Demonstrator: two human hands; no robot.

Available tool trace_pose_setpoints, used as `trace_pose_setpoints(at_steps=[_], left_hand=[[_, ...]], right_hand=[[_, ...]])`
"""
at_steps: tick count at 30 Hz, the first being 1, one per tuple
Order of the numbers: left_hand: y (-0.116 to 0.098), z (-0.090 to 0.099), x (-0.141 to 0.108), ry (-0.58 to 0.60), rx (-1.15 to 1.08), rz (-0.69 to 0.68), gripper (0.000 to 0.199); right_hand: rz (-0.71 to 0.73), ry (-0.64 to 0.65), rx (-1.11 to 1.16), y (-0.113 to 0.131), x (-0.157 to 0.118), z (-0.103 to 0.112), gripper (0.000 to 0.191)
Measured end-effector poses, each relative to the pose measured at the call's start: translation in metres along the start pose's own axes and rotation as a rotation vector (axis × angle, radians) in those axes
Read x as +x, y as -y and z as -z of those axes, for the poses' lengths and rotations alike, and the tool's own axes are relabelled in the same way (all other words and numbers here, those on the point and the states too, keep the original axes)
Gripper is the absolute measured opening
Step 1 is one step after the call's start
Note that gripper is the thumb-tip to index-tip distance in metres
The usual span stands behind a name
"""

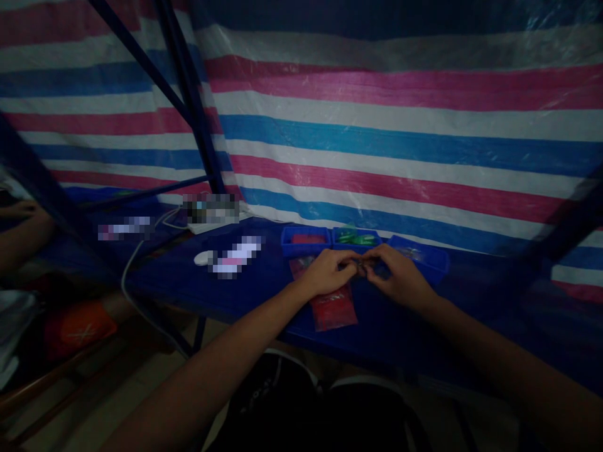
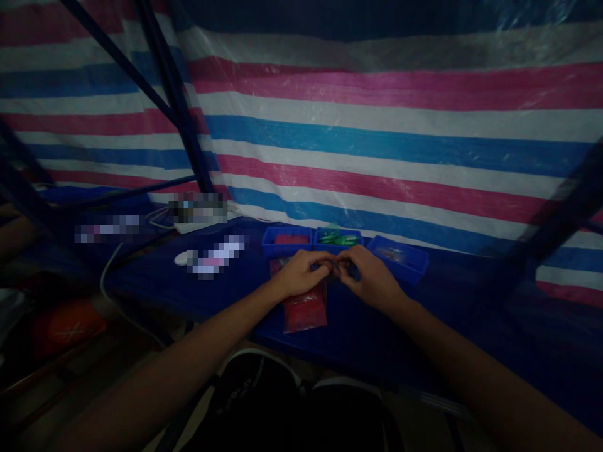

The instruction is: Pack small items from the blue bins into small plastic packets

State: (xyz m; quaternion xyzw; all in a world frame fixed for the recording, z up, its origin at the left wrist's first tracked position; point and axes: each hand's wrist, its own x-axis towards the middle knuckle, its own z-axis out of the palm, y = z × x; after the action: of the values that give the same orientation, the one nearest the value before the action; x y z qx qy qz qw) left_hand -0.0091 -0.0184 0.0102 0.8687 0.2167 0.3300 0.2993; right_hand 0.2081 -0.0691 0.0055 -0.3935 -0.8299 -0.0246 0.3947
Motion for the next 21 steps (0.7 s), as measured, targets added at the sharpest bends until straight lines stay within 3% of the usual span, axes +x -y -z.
trace_pose_setpoints(at_steps=[6, 12, 15, 21], left_hand=[[-0.003, 0.002, 0.0, -0.1, -0.034, -0.038, 0.033], [0.0, 0.003, 0.003, -0.212, 0.03, 0.008, 0.016], [0.002, 0.001, 0.003, -0.187, 0.019, 0.009, 0.012], [-0.002, -0.003, 0.001, -0.052, 0.004, 0.042, 0.028]], right_hand=[[0.106, 0.024, -0.005, 0.006, 0.0, 0.002, 0.018], [-0.054, -0.119, 0.069, 0.009, -0.001, 0.004, 0.014], [-0.171, -0.156, 0.152, 0.007, -0.001, 0.001, 0.019], [-0.311, -0.039, 0.403, -0.001, -0.002, -0.009, 0.026]])
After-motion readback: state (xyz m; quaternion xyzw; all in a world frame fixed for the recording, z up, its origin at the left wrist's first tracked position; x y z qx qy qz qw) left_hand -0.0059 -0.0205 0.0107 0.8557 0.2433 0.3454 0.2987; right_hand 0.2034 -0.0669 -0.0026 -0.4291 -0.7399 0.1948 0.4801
